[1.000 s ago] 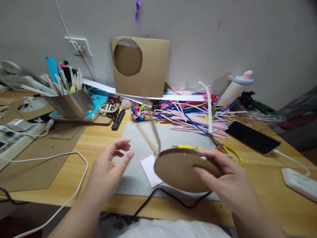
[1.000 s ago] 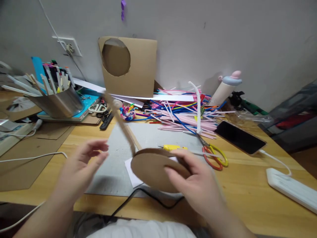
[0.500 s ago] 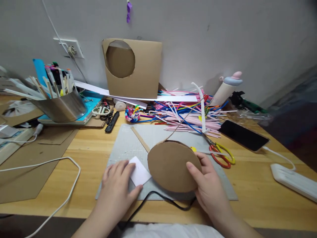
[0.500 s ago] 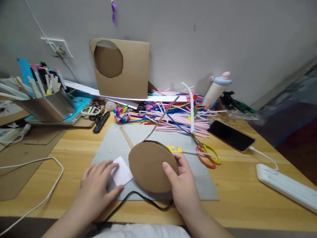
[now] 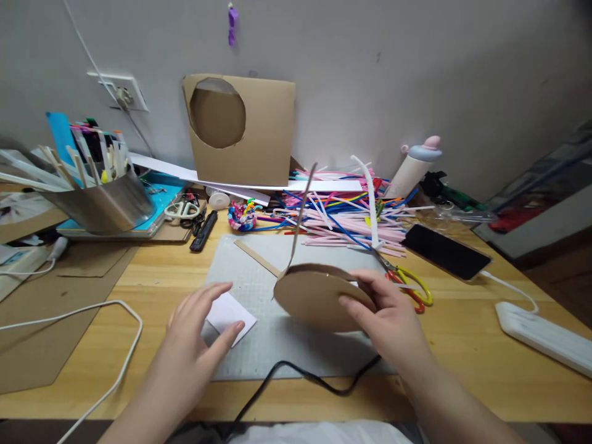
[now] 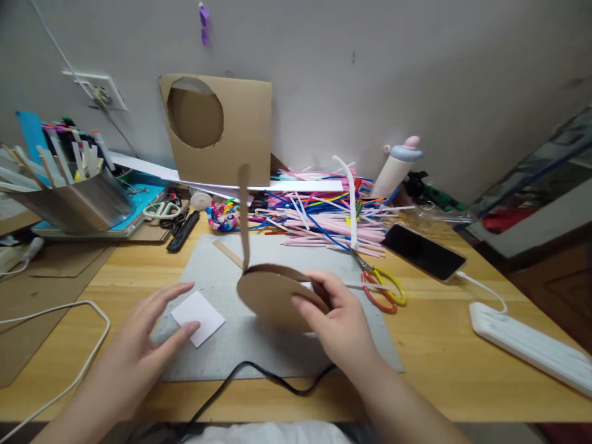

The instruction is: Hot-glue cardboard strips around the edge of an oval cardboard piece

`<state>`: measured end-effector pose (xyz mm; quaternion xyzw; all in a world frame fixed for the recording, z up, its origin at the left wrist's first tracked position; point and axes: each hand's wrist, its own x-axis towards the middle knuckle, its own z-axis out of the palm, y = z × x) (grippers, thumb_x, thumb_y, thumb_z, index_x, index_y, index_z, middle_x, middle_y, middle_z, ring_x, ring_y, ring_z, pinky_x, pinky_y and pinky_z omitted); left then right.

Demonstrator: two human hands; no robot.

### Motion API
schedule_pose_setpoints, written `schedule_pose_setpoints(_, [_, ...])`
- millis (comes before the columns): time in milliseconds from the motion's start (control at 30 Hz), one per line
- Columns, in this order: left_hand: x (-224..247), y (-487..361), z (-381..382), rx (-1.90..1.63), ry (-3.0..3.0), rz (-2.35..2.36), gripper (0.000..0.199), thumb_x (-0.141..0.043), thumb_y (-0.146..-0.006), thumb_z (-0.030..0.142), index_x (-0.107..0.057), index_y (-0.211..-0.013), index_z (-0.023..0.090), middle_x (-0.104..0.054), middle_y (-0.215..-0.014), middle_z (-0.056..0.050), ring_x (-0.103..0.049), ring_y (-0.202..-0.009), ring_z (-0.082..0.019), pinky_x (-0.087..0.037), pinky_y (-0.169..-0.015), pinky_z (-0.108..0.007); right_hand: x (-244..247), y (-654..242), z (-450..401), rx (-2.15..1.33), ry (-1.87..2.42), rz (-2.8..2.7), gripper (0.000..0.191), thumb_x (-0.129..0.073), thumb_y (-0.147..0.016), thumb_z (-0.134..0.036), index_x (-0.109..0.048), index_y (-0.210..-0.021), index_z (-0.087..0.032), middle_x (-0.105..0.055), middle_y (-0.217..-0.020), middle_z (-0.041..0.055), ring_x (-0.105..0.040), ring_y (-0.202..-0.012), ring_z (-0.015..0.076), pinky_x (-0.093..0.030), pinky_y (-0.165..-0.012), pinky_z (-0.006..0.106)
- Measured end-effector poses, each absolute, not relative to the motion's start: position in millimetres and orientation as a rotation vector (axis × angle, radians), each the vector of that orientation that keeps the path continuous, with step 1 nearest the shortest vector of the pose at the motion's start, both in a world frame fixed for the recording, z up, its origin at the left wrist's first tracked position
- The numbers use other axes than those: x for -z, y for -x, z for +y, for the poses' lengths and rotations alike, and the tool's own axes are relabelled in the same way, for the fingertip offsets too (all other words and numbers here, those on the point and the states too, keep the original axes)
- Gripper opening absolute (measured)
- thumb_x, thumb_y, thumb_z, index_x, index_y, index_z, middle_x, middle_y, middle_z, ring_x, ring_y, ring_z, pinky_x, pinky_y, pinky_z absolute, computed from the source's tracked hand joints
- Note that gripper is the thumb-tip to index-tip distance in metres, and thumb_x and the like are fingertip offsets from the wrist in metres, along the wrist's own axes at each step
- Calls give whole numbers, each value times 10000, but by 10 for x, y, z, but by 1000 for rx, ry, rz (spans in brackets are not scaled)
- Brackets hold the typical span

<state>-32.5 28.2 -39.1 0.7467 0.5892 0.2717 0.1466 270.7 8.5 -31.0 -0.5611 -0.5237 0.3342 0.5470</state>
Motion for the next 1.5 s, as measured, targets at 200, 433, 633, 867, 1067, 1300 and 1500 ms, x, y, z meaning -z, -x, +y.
schedule_pose_setpoints(200, [-99, 222, 230, -1006, -1989, 1319, 379, -652, -932, 475, -640, -1298, 377, -702, -887, 24, -663, -787, -141, -550, -720, -225, -55, -2589, -102, -850, 1235, -1654, 385, -725, -789, -79, -774, -1067, -342, -819, -1013, -47, -755, -910, 172, -578, -806, 239])
schedule_pose_setpoints(433, [-213, 150, 278, -957, -1841, 1247, 272, -689, -909, 458, -727, -1166, 376, -785, -960, 21, -721, -799, -142, -563, -707, -218, -95, -2574, -88, -840, 1230, -1901, 356, -623, -882, -72, -699, -1155, -287, -796, -1048, -20, -738, -934, 161, -568, -816, 259])
schedule_pose_setpoints(633, [-346, 87, 335, -980, -1942, 1156, 152, -691, -905, 347, -759, -1039, 367, -782, -938, 57, -710, -781, -107, -544, -688, -172, -75, -2576, -97, -806, 1248, -1926, 328, -613, -893, -92, -688, -1152, -278, -787, -1052, 0, -731, -944, 185, -568, -826, 294])
schedule_pose_setpoints(867, [-531, -39, 384, -936, -2086, 1175, 99, -693, -844, 292, -781, -798, 294, -808, -878, 66, -732, -771, -101, -523, -651, -153, -99, -2533, -82, -775, 1244, -1969, 351, -605, -883, -82, -691, -1153, -290, -790, -1057, -1, -735, -935, 188, -573, -815, 284])
schedule_pose_setpoints(1067, [-585, -129, 420, -856, -2151, 1117, 134, -651, -829, 208, -746, -753, 264, -732, -708, 103, -651, -650, -46, -447, -584, -124, -93, -2510, -66, -797, 1251, -1991, 338, -610, -874, -70, -688, -1133, -271, -787, -1097, 8, -727, -971, 189, -556, -819, 276])
schedule_pose_setpoints(1300, [-585, -176, 452, -797, -2186, 1020, 170, -633, -846, 157, -746, -802, 276, -707, -705, 112, -615, -644, -42, -415, -578, -134, -103, -2492, -25, -876, 1242, -1982, 299, -602, -893, -84, -690, -1114, -264, -771, -1079, 2, -705, -957, 179, -529, -821, 284])
schedule_pose_setpoints(1500, [-606, -208, 453, -769, -2213, 1004, 184, -644, -835, 132, -751, -786, 274, -689, -668, 86, -589, -598, -77, -388, -536, -182, -92, -2471, -7, -893, 1223, -1975, 350, -590, -882, -77, -705, -1145, -278, -769, -1089, 14, -704, -1038, 211, -529, -876, 315])
